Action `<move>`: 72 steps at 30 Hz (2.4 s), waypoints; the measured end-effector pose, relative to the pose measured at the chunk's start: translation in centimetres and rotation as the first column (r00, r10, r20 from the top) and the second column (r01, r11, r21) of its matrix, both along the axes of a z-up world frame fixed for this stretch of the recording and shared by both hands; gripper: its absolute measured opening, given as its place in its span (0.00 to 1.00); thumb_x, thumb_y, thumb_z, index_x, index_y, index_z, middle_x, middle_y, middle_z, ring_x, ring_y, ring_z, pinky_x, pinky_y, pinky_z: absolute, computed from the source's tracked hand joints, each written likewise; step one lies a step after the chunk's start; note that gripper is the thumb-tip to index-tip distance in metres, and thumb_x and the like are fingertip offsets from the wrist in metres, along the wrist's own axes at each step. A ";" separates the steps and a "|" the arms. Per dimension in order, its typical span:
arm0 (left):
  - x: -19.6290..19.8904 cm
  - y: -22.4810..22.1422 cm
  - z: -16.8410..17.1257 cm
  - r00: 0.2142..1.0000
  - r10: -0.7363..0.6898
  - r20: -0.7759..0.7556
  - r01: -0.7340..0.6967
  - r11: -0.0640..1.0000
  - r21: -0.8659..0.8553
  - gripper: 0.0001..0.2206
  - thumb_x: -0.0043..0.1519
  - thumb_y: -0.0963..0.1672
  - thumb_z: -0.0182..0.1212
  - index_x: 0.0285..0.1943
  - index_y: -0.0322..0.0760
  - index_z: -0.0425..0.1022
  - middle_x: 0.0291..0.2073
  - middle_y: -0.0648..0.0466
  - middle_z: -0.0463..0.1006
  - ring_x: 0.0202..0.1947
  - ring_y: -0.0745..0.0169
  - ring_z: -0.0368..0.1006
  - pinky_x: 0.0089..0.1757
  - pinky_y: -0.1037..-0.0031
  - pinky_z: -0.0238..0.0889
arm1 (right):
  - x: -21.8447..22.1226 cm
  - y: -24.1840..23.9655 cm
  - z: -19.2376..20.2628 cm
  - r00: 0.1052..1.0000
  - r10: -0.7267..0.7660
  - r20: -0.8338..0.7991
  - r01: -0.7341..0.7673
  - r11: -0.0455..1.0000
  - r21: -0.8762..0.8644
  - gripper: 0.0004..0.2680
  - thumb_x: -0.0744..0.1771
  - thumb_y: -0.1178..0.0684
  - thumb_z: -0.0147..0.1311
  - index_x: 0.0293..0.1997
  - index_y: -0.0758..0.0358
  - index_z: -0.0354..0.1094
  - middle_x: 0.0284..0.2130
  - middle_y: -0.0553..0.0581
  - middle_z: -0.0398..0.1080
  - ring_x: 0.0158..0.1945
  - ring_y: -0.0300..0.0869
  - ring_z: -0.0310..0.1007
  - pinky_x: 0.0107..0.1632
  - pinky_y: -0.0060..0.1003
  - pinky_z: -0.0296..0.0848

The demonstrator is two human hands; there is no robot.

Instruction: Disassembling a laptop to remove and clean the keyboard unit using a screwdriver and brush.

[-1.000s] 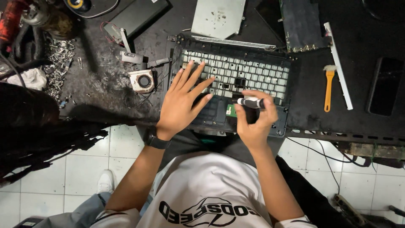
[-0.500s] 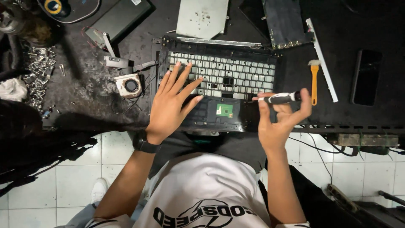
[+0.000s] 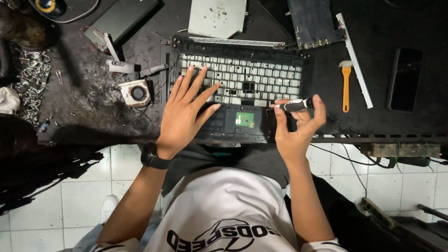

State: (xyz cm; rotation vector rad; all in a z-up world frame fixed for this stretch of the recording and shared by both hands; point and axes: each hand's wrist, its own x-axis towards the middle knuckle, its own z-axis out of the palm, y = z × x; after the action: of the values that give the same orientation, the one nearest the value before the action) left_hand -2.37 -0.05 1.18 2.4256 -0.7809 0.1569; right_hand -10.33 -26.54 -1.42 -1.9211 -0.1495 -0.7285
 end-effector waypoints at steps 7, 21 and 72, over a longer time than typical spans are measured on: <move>0.0 0.0 0.0 1.000 -0.004 -0.013 0.004 1.000 -0.005 0.18 0.71 0.49 0.60 0.69 0.46 0.74 0.75 0.46 0.59 0.77 0.43 0.43 0.70 0.54 0.37 | -0.7 -1.2 1.0 0.993 -0.109 -0.045 0.097 0.971 -0.217 0.29 0.67 0.66 0.66 0.70 0.73 0.44 0.44 0.73 0.68 0.47 0.59 0.77 0.53 0.53 0.76; 0.1 0.1 0.0 1.000 -0.009 0.000 0.009 1.000 0.013 0.18 0.72 0.49 0.59 0.70 0.45 0.73 0.75 0.46 0.59 0.77 0.44 0.42 0.70 0.54 0.36 | -0.5 -0.3 1.2 0.994 0.058 -0.093 -0.056 0.998 0.025 0.28 0.71 0.70 0.51 0.75 0.62 0.30 0.46 0.74 0.71 0.50 0.61 0.79 0.59 0.54 0.75; 0.0 0.1 -0.3 1.000 -0.010 0.003 0.010 1.000 0.018 0.18 0.72 0.50 0.59 0.69 0.46 0.74 0.75 0.47 0.59 0.77 0.42 0.43 0.70 0.53 0.36 | -5.8 -0.3 2.4 0.996 0.060 -0.068 -0.063 0.997 -0.041 0.29 0.68 0.71 0.53 0.72 0.70 0.31 0.39 0.74 0.74 0.41 0.59 0.80 0.51 0.51 0.78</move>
State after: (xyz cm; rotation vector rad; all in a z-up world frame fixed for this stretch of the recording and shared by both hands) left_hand -2.32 0.00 0.84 2.4383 -0.7987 0.1506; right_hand -16.13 -26.86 1.03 -1.9708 -0.1832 -0.6238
